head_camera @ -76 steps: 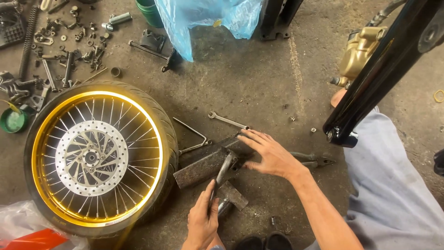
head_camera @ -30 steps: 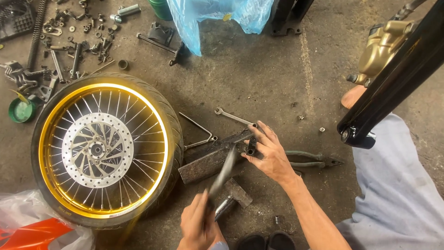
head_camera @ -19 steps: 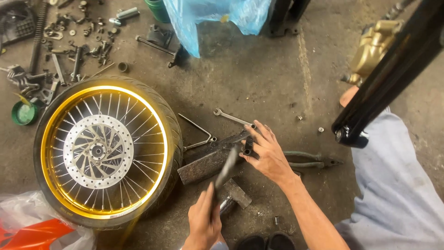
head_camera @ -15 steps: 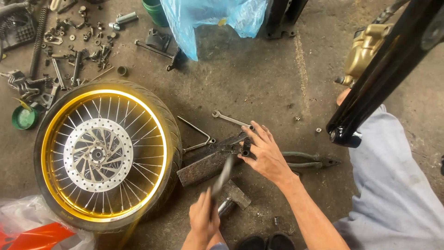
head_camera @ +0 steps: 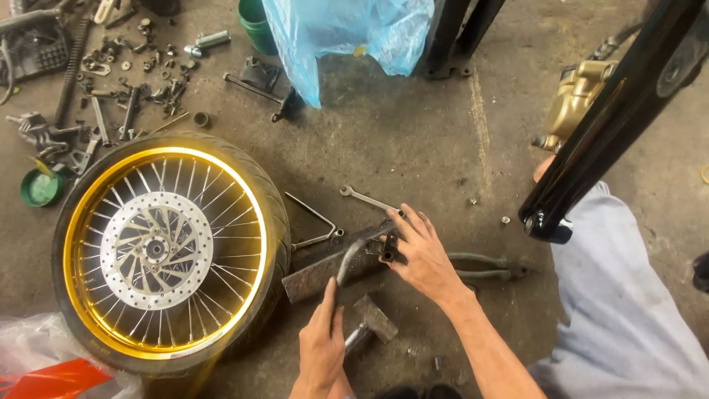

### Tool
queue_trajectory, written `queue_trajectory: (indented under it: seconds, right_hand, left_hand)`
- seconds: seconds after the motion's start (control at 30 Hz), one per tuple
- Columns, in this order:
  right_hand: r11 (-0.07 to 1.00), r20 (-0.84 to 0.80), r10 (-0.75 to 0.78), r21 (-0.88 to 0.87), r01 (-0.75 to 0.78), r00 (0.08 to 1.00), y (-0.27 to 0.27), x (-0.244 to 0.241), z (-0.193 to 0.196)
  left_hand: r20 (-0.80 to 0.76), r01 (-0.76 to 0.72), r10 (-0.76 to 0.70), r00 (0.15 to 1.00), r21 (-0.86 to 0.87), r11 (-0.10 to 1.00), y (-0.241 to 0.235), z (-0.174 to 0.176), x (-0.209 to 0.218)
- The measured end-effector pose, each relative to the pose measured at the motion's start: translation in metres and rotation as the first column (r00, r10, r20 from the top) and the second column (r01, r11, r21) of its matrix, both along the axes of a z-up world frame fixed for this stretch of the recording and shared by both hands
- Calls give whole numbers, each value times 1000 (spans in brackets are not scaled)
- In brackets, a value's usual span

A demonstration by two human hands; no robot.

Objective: The person uses a hammer and a metal rod to strike a small metal bracket resting on a wooden block. They repeatedly hit the bracket to shape or adjust it. The person then picks up the bracket and attaches it to the motorcycle's front fork assembly.

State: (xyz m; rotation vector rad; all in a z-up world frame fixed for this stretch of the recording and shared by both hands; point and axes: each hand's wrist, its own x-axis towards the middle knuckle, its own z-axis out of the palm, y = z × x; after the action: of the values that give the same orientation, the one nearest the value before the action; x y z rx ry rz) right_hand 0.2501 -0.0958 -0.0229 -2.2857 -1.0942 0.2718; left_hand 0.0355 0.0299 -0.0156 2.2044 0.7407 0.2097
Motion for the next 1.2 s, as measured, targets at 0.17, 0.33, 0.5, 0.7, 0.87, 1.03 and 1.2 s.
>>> queue_trajectory:
  seconds: [0.17, 0.33, 0.5, 0.7, 0.87, 1.03, 1.2]
  right_hand:
    - [1000, 30, 18, 23, -19, 999, -4, -10, -5]
    - [1000, -2, 2, 12, -2, 1000, -5, -13, -3]
    - [989, 46, -73, 130, 66, 996, -21, -30, -1]
    - [731, -865, -213, 167, 661, 455, -42, -89, -20]
    - [969, -809, 29, 167, 183, 588, -34, -95, 33]
    - [907, -632, -422, -283, 313, 650, -71, 1, 61]
    - [635, -326, -754, -144, 759, 570, -87, 94, -68]
  left_hand:
    - [636, -62, -143, 758, 288, 956, -8, -36, -38]
    - [-180, -101, 70, 981, -173, 980, -2, -18, -14]
    - [-257, -309, 191, 947, -578, 755, 12, -57, -63]
    - [-171, -78, 50, 984, -161, 984, 0, -100, -76]
    - [81, 89, -42, 996, -796, 599, -11, -10, 17]
    - [-30, -89, 149, 988, -909, 406, -7, 10, 41]
    - [-144, -97, 1, 990, -665, 741, -3, 26, 54]
